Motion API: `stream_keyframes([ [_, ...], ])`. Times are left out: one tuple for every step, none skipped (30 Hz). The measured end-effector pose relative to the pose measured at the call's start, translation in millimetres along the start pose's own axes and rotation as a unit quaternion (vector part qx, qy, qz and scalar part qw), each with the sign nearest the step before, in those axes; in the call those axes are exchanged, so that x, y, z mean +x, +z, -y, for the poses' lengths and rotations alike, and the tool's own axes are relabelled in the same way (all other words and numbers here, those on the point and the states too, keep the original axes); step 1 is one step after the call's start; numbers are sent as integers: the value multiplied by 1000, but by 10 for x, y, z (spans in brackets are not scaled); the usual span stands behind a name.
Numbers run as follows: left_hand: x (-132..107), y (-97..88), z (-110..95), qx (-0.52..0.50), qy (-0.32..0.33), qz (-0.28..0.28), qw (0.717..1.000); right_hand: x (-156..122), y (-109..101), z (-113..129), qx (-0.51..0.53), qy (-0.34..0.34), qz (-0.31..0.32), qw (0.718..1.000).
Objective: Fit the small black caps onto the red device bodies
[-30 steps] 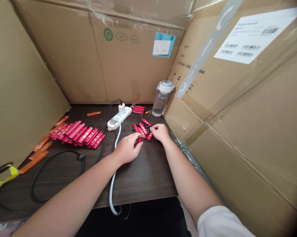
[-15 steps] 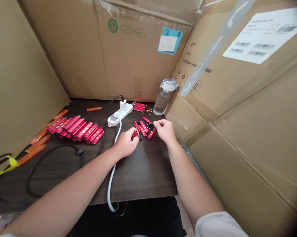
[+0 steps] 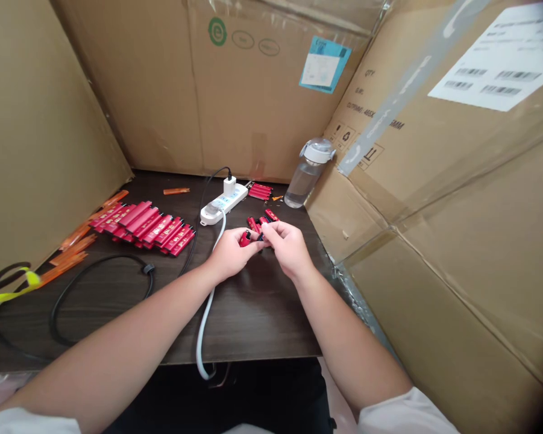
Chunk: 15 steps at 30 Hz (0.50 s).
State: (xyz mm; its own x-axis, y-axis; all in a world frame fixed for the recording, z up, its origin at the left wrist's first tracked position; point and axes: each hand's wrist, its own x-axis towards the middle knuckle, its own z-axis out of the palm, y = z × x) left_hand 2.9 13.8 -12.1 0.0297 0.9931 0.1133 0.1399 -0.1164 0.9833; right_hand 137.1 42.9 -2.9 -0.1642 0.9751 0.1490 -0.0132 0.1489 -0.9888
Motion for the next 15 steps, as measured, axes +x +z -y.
stream_keyframes([
  [3, -4, 6, -29, -19, 7, 999, 9, -8, -16, 19, 7, 11, 1000],
  [4, -8, 7, -59, -38, 14, 997, 18, -17, -34, 36, 15, 19, 999],
  [3, -13, 3, -89, -56, 20, 994, 26, -24, -52, 49, 21, 29, 998],
  [1, -18, -4, -116, -71, 26, 990, 30, -28, -71, 57, 24, 38, 997],
  [-2, -23, -14, -140, -83, 35, 986, 31, -29, -88, 61, 21, 46, 997],
  [-6, -28, -25, -160, -89, 45, 982, 29, -26, -103, 63, 15, 55, 996],
  [-9, -33, -35, -174, -91, 53, 979, 26, -22, -115, 67, 6, 65, 996],
  [-11, -38, -41, -181, -90, 60, 978, 22, -17, -123, 74, -3, 74, 995],
  [-11, -43, -44, -182, -88, 64, 977, 19, -14, -126, 83, -10, 80, 993],
  [-7, -49, -43, -177, -85, 66, 978, 18, -13, -124, 91, -14, 86, 992],
  [-1, -58, -40, -164, -80, 64, 981, 18, -16, -117, 98, -14, 93, 991],
  [10, -69, -34, -144, -69, 55, 986, 19, -23, -105, 101, -13, 95, 990],
  [22, -83, -27, -117, -50, 37, 991, 21, -33, -90, 99, -12, 91, 991],
  [37, -101, -21, -85, -22, 11, 996, 23, -45, -73, 90, -10, 85, 992],
  [52, -123, -16, -49, 12, -23, 998, 24, -58, -55, 74, -7, 80, 994],
])
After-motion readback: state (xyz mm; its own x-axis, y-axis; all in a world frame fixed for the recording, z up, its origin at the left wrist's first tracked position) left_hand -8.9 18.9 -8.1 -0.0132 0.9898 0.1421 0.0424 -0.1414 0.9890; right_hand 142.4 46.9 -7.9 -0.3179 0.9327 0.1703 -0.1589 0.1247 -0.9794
